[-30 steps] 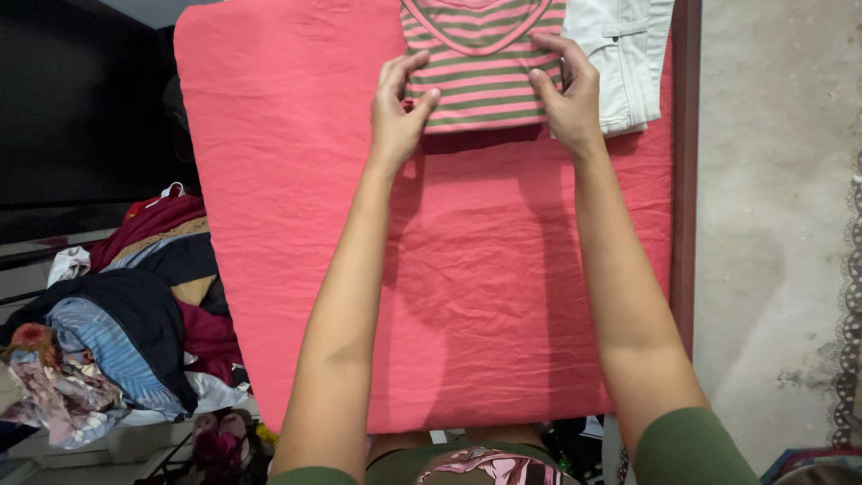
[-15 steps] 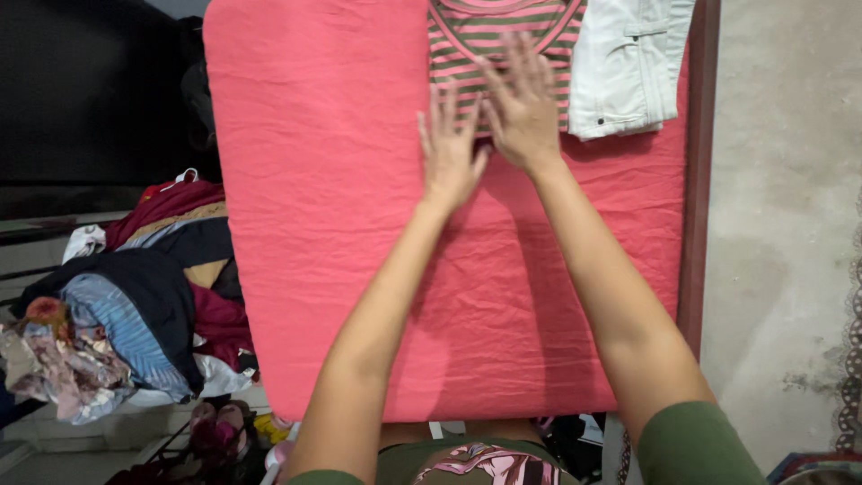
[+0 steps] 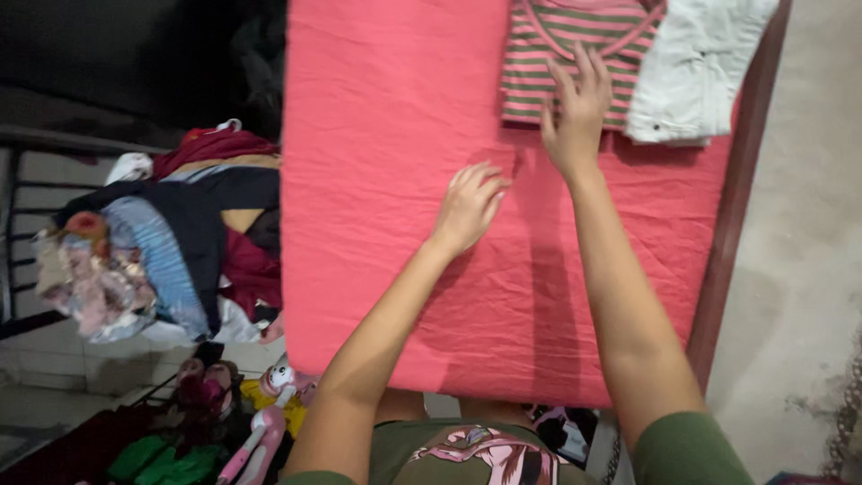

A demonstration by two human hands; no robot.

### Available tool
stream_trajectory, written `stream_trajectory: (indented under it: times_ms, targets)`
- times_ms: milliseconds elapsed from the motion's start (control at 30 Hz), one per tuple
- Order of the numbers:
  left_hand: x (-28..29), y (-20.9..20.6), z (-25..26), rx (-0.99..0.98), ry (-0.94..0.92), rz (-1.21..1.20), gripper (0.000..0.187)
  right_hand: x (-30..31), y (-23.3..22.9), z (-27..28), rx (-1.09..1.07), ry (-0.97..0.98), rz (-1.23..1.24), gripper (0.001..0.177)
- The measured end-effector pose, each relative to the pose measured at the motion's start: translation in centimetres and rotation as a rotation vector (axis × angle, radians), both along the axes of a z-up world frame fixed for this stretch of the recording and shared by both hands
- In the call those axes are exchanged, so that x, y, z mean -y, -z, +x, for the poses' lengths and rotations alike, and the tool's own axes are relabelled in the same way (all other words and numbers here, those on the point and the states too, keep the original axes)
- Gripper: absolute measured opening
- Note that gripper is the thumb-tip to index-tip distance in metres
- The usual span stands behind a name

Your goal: The person folds several garments on a red bedsheet, including a white short, a striped top, and a patterned shirt. Each item is smoothed, folded into a compact rectangle, and stacked on the bed.

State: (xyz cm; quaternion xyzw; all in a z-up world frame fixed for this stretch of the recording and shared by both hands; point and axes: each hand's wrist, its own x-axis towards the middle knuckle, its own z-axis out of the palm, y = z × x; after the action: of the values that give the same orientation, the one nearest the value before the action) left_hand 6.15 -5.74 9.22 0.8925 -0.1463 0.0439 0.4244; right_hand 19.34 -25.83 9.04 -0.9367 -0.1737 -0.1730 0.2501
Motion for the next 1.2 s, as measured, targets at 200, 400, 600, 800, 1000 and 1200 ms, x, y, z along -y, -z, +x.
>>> stream_trajectory:
  times_ms: [200,400,600,800,1000,1200]
  targets:
    - [-12.5,-3.3,-4.5,-0.002,-0.136,0.028,0.012,-7.8,-1.0,-7.3,-0.102,0.032,0.428,0.017]
    - [-28.5,-4.1,-11.0,0.016,-0.565,0.121,0.007,-23.1,-0.9,-14.4,-0.448,-0.269,0.541,0.013]
    - [-45.5,-3.1,-17.9,0.003,-1.167,0.506,0.033,-38.6,-2.4,-19.6,-0.650,-0.554,0.540,0.017]
    - [-57.7,-0.8,-23.0,-0.395,-1.395,0.687,0.070,-48.5,-4.0,-22.2,-0.722,-0.718,0.494,0.022]
    - [-60.0,2.1,-24.5,-0.582,-1.331,0.513,0.029,-52.4,-4.7,-23.4,-0.649,-0.768,0.460,0.025]
    - [-52.3,-7.2,-21.6,0.151,-1.114,-0.041,0.025,-51.8,-9.4,-23.3,-0.763,-0.705,0.563,0.046]
